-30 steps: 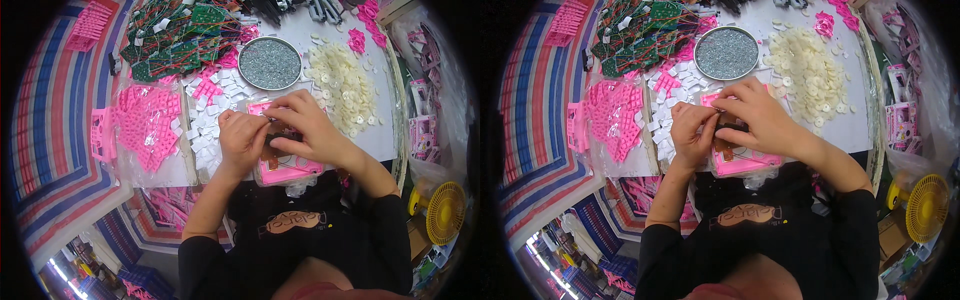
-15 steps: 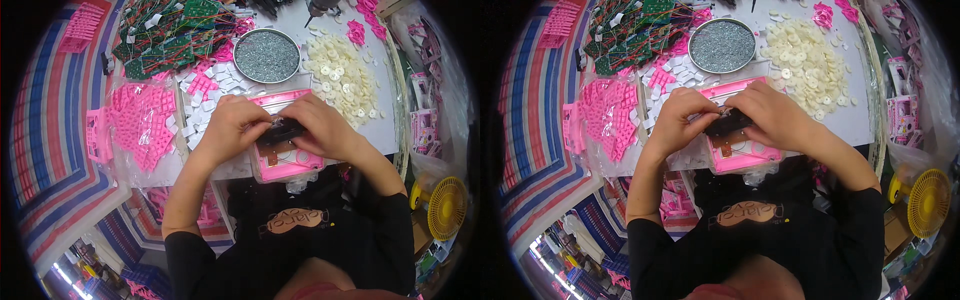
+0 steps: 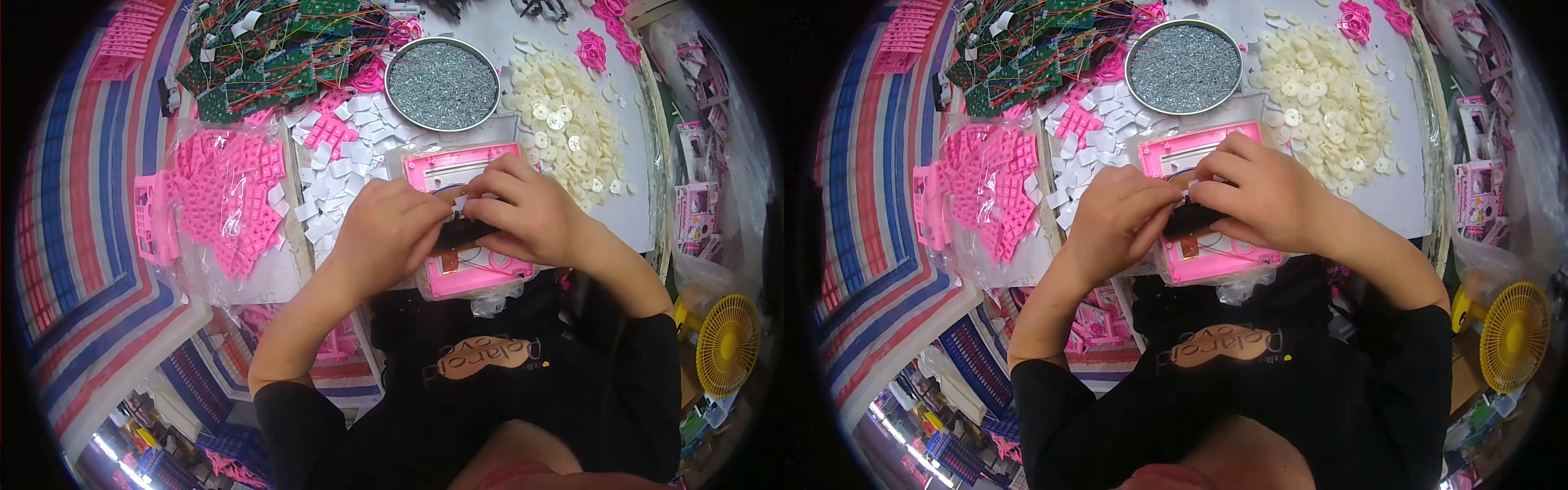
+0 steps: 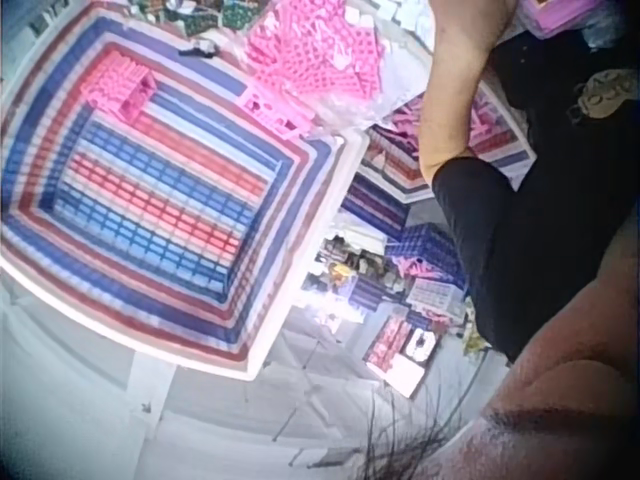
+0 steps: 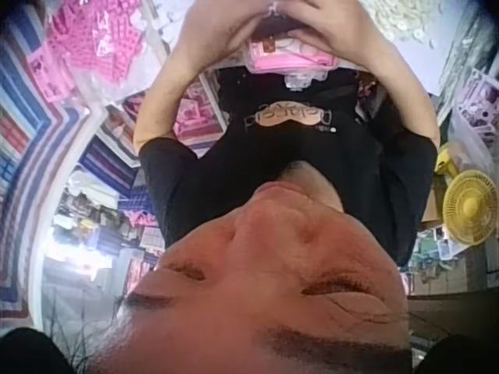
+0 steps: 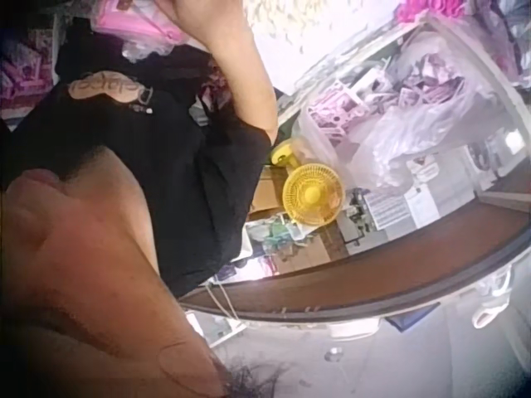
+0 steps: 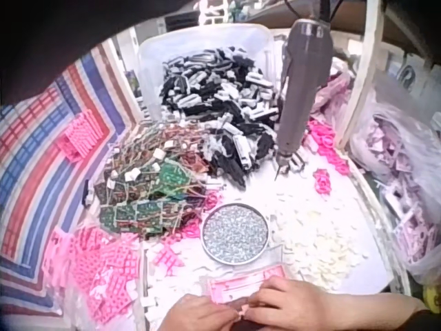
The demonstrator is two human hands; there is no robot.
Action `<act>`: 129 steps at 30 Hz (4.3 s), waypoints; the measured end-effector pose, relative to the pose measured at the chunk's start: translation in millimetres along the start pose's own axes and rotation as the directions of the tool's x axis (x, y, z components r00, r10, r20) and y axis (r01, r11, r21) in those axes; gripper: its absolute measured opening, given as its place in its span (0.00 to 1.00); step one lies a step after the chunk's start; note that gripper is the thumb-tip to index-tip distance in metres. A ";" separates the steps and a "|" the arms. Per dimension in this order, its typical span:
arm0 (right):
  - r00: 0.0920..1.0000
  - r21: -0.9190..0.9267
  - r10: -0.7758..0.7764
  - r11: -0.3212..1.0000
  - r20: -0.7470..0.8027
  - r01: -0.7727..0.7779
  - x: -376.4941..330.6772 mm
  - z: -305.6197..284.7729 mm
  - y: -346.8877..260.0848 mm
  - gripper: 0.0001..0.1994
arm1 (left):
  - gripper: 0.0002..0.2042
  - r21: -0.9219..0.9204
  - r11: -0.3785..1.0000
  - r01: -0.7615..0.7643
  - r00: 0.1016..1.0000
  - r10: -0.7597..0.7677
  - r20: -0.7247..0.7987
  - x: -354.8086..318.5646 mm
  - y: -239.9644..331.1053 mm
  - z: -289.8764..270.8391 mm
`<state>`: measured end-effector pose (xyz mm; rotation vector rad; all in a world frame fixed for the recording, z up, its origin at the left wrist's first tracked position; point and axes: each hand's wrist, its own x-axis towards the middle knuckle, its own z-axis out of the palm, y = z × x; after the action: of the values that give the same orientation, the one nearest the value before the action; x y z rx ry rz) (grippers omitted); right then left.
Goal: Assembling the internal and external components of a pink toy piggy bank using a hot glue gun.
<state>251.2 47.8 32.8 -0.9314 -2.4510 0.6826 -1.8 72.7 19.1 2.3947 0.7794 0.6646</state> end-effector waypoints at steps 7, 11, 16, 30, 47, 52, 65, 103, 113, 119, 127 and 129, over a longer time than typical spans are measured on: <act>1.000 -0.177 0.013 0.984 -0.018 -0.016 1.6 2.4 -14.4 0.19 | 0.08 -0.206 0.924 0.322 0.947 -0.315 0.068 10.8 10.6 1.6; 0.995 -0.356 0.097 0.929 -0.025 -0.099 -1.3 2.4 -39.2 0.16 | 0.09 -0.261 0.827 0.498 0.856 -0.422 0.297 29.9 6.5 -4.2; 0.998 -0.522 0.057 0.852 0.015 -0.041 4.6 2.0 -47.0 0.15 | 0.09 -0.282 0.780 0.559 0.806 -0.431 0.406 41.4 -0.6 -4.6; 1.000 -0.324 0.021 0.946 0.012 -0.016 -0.4 -1.2 -27.8 0.14 | 0.07 -0.284 0.681 0.675 0.686 -0.439 0.580 51.3 -6.6 -6.9; 0.994 -0.371 0.113 0.922 -0.009 -0.108 0.0 4.7 -35.9 0.17 | 0.08 -0.201 0.847 0.493 0.822 -0.378 0.425 49.1 -1.1 -6.0; 0.998 -0.275 0.055 0.960 -0.028 -0.061 0.9 -2.8 -27.0 0.17 | 0.08 -0.387 0.667 0.637 0.756 -0.442 0.484 37.5 -9.7 -1.7; 0.566 0.032 0.010 0.999 -0.825 0.029 -7.5 -108.8 61.9 0.23 | 0.09 0.345 0.924 0.164 0.981 -0.117 -0.154 96.0 -66.6 -4.5; 0.982 0.023 0.099 0.995 -0.161 -0.097 -17.2 6.9 -3.9 0.23 | 0.06 -0.113 0.988 0.102 0.963 -0.069 0.259 30.0 -5.3 -12.6; 0.971 0.060 0.233 0.971 -0.045 -0.231 -8.8 -0.8 -4.7 0.25 | 0.04 -0.491 0.850 0.191 0.978 -0.123 0.166 16.1 -17.9 -3.3; 0.984 0.051 0.170 0.985 -0.052 -0.168 -9.5 3.5 -3.8 0.24 | 0.04 -0.417 0.890 0.183 0.976 -0.115 0.182 18.1 -17.6 1.3; 0.993 0.026 0.121 0.992 0.010 -0.121 -3.8 -0.6 -7.5 0.22 | 0.06 -0.368 0.887 0.281 0.952 -0.208 0.224 21.0 -10.4 -3.6; 0.992 0.019 0.125 0.992 0.009 -0.125 -4.4 0.4 -7.3 0.23 | 0.06 -0.369 0.868 0.333 0.934 -0.250 0.256 24.0 -7.7 -6.2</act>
<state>250.5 39.9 35.8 -1.0840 -2.4040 0.7518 8.7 95.4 25.8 1.8764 0.8060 0.4034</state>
